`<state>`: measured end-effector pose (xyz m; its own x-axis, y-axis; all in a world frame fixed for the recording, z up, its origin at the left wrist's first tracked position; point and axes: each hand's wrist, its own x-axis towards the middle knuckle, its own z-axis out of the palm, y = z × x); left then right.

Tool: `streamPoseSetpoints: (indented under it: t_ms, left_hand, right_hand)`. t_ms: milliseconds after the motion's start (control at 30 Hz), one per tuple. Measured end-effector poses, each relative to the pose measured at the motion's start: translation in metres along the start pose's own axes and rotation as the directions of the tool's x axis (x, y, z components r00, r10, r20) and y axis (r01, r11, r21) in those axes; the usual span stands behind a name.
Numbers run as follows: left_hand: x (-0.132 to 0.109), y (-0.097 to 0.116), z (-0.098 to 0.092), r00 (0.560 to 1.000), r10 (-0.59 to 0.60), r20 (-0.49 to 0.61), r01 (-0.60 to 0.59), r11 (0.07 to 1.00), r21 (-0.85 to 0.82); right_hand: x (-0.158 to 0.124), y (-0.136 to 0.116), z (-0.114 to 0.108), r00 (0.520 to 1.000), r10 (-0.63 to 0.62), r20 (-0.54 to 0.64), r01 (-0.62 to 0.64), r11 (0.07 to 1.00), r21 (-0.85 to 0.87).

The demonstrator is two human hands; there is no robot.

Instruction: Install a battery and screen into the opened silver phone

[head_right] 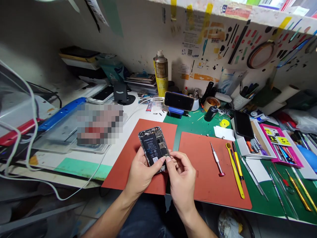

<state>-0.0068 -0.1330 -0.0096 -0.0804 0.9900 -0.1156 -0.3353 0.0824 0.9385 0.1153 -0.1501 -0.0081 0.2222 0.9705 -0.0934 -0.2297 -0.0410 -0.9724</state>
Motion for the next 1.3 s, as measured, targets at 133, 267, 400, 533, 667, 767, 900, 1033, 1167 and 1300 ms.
streamPoseSetpoints:
  t_ms: [133,267,400,533,667,767,900,1033,1167,1300]
  left_hand:
    - [-0.0008,-0.0003,0.0005,1.0,0.001,-0.017,-0.001,1.0,-0.018]
    - [-0.0019,0.0007,0.0003,0.999,0.0,-0.034,0.0,1.0,-0.013]
    - [-0.0024,0.0015,0.0002,0.999,0.019,-0.035,-0.019,1.0,0.006]
    - [-0.002,0.0011,0.0003,0.998,0.039,-0.048,-0.038,0.999,0.026]
    - [-0.0017,0.0009,0.0002,0.998,0.028,-0.056,-0.027,0.999,0.024]
    - [-0.002,0.0008,0.0008,0.998,0.02,-0.053,-0.019,1.0,0.022]
    - [-0.0019,0.0011,0.0019,0.999,0.008,-0.047,-0.007,1.0,0.019]
    - [-0.0011,0.0019,0.0021,0.999,0.007,-0.041,-0.006,1.0,0.022]
    - [-0.0007,0.0014,0.0016,0.999,0.024,-0.038,-0.023,0.999,0.028]
    - [-0.0009,0.0006,0.0013,0.999,0.02,-0.029,-0.019,0.999,0.031]
  right_hand:
    - [-0.0022,-0.0006,0.0025,0.999,-0.038,-0.004,0.037,0.999,-0.021]
    - [-0.0056,-0.0036,0.004,0.991,-0.137,-0.005,0.136,0.989,-0.065]
    - [-0.0085,-0.0038,0.0041,0.982,-0.19,-0.011,0.188,0.978,-0.095]
    - [-0.0092,-0.0008,0.0042,0.98,-0.201,-0.005,0.199,0.975,-0.103]
    - [-0.0096,0.0017,0.0036,0.976,-0.22,0.002,0.218,0.966,-0.14]
    - [-0.0099,0.0023,0.0028,0.974,-0.227,-0.004,0.223,0.962,-0.16]
    - [-0.0095,0.0023,0.0031,0.977,-0.214,-0.012,0.209,0.966,-0.154]
    - [-0.0075,0.0018,0.0044,0.981,-0.191,-0.015,0.188,0.974,-0.13]
    - [-0.0056,0.0007,0.005,0.983,-0.18,-0.026,0.177,0.978,-0.112]
    - [-0.0067,-0.0011,0.0054,0.988,-0.152,-0.032,0.148,0.985,-0.087]
